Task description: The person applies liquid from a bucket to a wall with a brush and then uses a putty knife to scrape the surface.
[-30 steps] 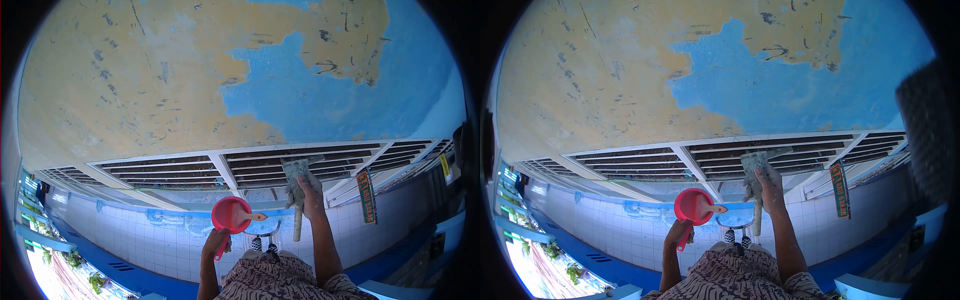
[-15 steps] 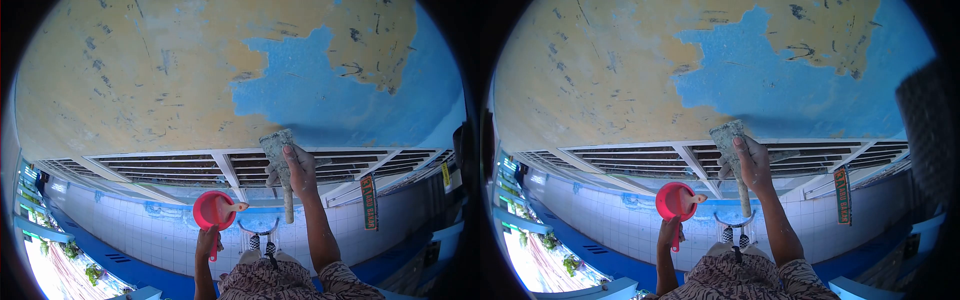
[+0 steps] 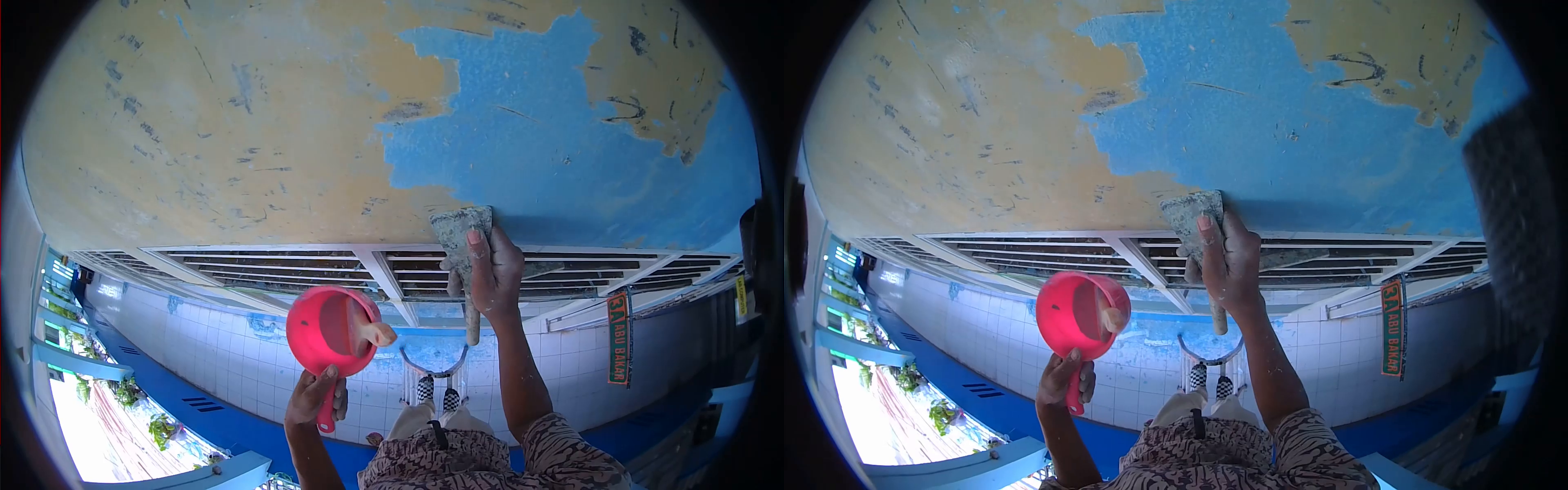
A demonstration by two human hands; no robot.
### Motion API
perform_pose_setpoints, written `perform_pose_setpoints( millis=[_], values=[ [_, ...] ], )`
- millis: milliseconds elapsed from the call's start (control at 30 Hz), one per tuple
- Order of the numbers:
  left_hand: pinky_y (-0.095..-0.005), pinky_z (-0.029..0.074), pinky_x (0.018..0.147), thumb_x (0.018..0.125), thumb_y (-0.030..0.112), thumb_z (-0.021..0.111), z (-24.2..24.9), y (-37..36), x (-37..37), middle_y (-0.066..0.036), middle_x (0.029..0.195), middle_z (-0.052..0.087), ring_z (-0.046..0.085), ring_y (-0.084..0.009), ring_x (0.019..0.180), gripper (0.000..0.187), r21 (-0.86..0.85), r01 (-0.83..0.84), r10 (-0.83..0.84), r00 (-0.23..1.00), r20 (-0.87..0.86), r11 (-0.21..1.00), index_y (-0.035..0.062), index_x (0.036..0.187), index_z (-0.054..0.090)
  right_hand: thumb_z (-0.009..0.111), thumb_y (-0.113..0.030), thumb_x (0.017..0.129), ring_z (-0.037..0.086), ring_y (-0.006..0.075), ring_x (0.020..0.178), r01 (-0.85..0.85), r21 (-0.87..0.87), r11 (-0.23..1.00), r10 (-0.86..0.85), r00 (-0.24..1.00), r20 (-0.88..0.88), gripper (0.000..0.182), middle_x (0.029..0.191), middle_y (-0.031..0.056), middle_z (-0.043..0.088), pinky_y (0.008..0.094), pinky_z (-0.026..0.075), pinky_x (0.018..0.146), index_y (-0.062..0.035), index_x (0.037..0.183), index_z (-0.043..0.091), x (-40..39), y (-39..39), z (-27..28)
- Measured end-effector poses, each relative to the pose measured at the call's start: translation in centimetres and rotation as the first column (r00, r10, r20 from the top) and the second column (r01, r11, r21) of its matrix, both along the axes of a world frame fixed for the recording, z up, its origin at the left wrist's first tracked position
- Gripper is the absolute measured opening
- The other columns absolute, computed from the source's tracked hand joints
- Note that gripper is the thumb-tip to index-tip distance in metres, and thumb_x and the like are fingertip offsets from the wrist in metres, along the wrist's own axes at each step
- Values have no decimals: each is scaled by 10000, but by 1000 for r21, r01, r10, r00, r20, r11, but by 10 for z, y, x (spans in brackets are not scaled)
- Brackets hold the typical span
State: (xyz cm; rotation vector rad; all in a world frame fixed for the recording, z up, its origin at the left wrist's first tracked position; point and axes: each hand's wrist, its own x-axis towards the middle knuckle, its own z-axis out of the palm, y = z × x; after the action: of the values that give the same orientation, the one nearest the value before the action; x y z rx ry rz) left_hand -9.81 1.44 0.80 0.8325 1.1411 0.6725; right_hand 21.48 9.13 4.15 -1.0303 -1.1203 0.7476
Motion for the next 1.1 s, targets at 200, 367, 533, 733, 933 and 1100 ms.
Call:
perform_pose_setpoints(
  millis=[200,367,533,733,933,1100],
  values=[
    [-266,430,357,955,310,626,22,18,-8,-36,514,491,525,-163,372,334,93,-77,59,981,184,993,63,760,514,465,-321,1078,560,82,445,27,-58,998,-33,994,-107,360,655,75,643,225,404,386,18,1078,586,-5,2,-5],
    [-260,426,345,953,298,629,23,22,-8,-41,506,488,511,-156,355,312,101,-134,115,977,182,986,65,778,515,465,-297,1078,631,65,558,64,-32,997,-65,997,-28,360,674,49,651,226,509,449,30,1018,602,-8,4,-4],
    [-260,417,336,942,271,632,12,20,0,-45,501,485,495,-157,345,294,31,-104,96,976,197,994,56,779,515,472,-271,1077,630,68,544,86,-2,996,-86,996,34,347,658,48,646,234,524,461,38,993,606,-5,4,1],
    [-259,407,331,932,245,634,1,21,20,-44,508,475,484,-156,345,286,-20,-73,76,974,212,997,41,771,515,506,-238,1066,620,73,523,79,-14,997,-78,995,69,313,634,43,630,234,499,447,42,969,608,-5,4,18],
    [-265,415,342,932,238,626,-7,12,16,-44,514,476,492,-155,360,271,-41,-29,38,973,226,999,35,790,516,515,-230,1063,619,77,523,79,-11,997,-79,996,44,309,626,44,622,235,476,433,43,948,606,4,-1,9],
    [-276,411,351,933,245,628,-22,0,12,-52,517,494,508,-161,377,278,-102,-39,56,983,177,994,55,764,515,518,-234,1062,629,72,536,90,-4,996,-90,994,54,317,635,54,633,239,480,421,39,930,608,-4,6,23]
  ],
)
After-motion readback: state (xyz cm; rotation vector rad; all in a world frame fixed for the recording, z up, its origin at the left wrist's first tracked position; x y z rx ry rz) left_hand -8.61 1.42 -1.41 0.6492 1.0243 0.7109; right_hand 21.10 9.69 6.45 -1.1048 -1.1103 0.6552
